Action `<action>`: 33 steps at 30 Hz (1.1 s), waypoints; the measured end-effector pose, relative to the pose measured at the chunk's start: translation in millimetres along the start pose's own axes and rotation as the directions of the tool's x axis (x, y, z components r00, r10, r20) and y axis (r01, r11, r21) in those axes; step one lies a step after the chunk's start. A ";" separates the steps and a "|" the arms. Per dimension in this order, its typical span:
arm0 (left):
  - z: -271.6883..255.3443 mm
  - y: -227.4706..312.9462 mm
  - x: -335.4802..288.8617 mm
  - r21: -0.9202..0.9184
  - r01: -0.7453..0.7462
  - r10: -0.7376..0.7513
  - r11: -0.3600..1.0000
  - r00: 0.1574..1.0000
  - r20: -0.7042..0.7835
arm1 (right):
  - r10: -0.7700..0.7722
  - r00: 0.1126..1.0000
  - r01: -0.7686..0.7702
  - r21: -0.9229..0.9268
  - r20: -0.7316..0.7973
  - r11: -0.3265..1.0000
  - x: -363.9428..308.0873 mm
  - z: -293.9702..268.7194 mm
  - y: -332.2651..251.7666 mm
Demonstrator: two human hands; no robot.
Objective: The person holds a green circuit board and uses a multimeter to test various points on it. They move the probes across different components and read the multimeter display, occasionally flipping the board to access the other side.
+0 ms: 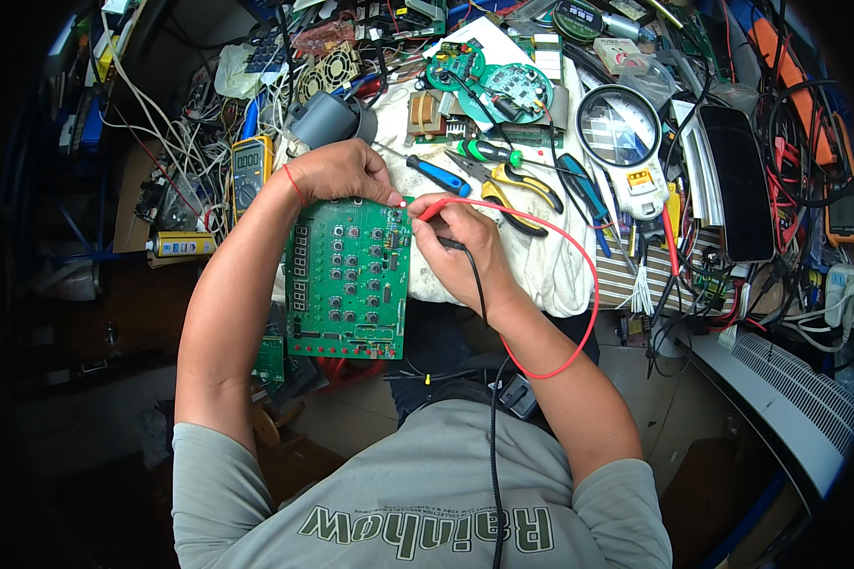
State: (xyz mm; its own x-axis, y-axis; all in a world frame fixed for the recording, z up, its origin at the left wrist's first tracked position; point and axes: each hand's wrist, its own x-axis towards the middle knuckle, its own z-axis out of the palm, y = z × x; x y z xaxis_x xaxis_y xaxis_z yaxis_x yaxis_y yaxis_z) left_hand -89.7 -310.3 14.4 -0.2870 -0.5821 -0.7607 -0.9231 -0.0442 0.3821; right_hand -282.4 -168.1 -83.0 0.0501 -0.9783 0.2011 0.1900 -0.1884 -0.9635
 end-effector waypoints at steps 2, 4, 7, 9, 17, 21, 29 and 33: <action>0.3 2.0 -0.6 0.001 0.015 -0.015 1.000 1.000 0.000 | 0.004 1.000 -0.004 0.014 -0.009 1.000 -0.3 0.0 -0.5; 0.5 3.4 -1.1 0.008 0.019 -0.019 1.000 1.000 -0.004 | 0.039 0.999 -0.038 0.041 -0.018 0.998 -1.3 -1.5 -1.4; 0.9 3.5 -1.0 0.012 0.016 -0.016 1.000 1.000 -0.004 | 0.047 0.999 -0.046 0.054 -0.021 0.998 -1.5 -0.6 -1.4; 0.9 3.3 -0.8 -0.001 0.021 -0.021 1.000 1.000 -0.004 | 0.035 0.999 -0.034 0.048 -0.018 0.998 -1.0 0.1 -1.0; 0.8 3.6 -0.8 0.012 0.016 -0.016 1.000 1.000 -0.007 | 0.000 1.000 0.000 0.003 -0.005 1.000 0.4 0.4 -0.2; 0.7 3.8 -1.7 -0.001 0.012 -0.012 1.000 1.000 -0.005 | 0.053 0.998 -0.054 0.017 0.026 0.998 -0.6 -1.4 -1.2; 1.3 2.1 -1.0 -0.004 0.013 -0.013 1.000 1.000 -0.009 | 0.044 0.999 -0.044 0.003 0.030 0.999 -0.3 -1.7 -2.1; 1.2 -2.3 1.7 -0.010 -0.005 0.005 1.000 1.000 -0.010 | 0.060 0.998 -0.060 0.018 0.013 0.998 -0.5 -1.7 -3.4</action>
State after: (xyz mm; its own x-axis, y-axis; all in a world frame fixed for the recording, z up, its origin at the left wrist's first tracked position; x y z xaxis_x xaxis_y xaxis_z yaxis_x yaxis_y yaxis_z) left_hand -88.4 -310.2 11.5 -0.2892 -0.5902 -0.7537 -0.9190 -0.0492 0.3911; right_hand -284.7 -167.2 -80.1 0.0738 -0.9867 0.1451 0.2042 -0.1275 -0.9706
